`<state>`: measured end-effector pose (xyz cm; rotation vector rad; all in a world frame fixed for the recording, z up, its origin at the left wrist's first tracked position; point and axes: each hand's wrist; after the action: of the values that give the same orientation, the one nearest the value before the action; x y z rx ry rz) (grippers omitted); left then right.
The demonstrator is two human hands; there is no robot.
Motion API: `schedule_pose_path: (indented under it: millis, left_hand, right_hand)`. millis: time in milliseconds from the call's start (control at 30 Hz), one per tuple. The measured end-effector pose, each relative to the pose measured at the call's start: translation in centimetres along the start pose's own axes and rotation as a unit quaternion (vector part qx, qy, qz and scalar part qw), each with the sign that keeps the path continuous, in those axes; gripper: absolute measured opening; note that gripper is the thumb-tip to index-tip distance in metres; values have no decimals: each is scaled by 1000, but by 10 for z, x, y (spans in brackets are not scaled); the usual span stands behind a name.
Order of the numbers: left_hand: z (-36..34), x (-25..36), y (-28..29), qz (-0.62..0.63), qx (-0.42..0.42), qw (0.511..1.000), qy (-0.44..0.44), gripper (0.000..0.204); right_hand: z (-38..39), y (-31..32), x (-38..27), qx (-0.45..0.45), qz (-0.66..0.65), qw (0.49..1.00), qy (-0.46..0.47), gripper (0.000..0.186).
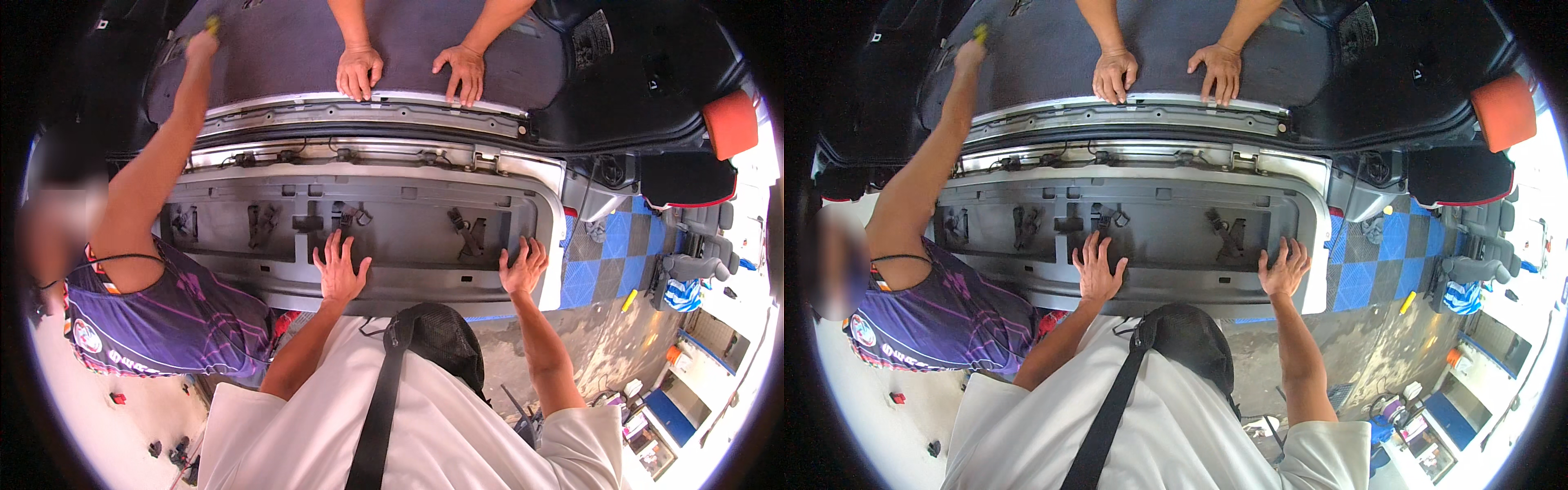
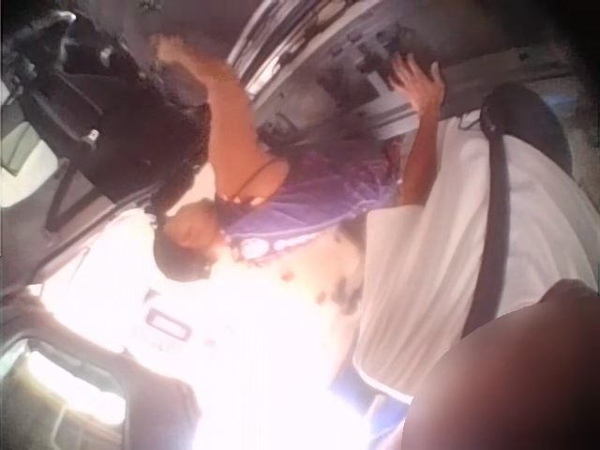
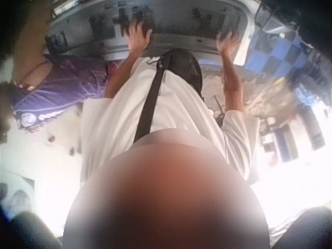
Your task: The person installs a large grey plastic trim panel into the rear cargo area of a silver SUV. They align the panel with mounting points and press it into place while another person assists from inside the vehicle.
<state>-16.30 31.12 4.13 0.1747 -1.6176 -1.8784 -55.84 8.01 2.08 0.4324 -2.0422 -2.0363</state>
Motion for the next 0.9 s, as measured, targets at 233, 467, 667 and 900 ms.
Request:
schedule_pose_path:
  millis: [233, 467, 667, 900]
  left_hand:
    - [5, 5, 11, 8, 7, 1000, -4, 69]
    - [1, 0, 9, 36, -8, 999, 3, 70]
    - [5, -8, -6, 26, 4, 999, 22, 69]
    - [-5, -11, -17, -103, 18, 994, -44, 62]
  right_hand:
    - [5, 6, -5, -85, 16, 995, -49, 63]
    - [5, 1, -7, 16, -31, 999, 0, 68]
    - [4, 4, -8, -2, -15, 1000, 4, 69]
    - [7, 16, -9, -39, -98, 994, -25, 62]
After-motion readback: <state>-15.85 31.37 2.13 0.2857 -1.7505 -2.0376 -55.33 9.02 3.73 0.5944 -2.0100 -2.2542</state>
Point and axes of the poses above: each hand's wrist, its own z-axis away from the middle knuckle, its own y-axis out of the back of the hand, x = y × z
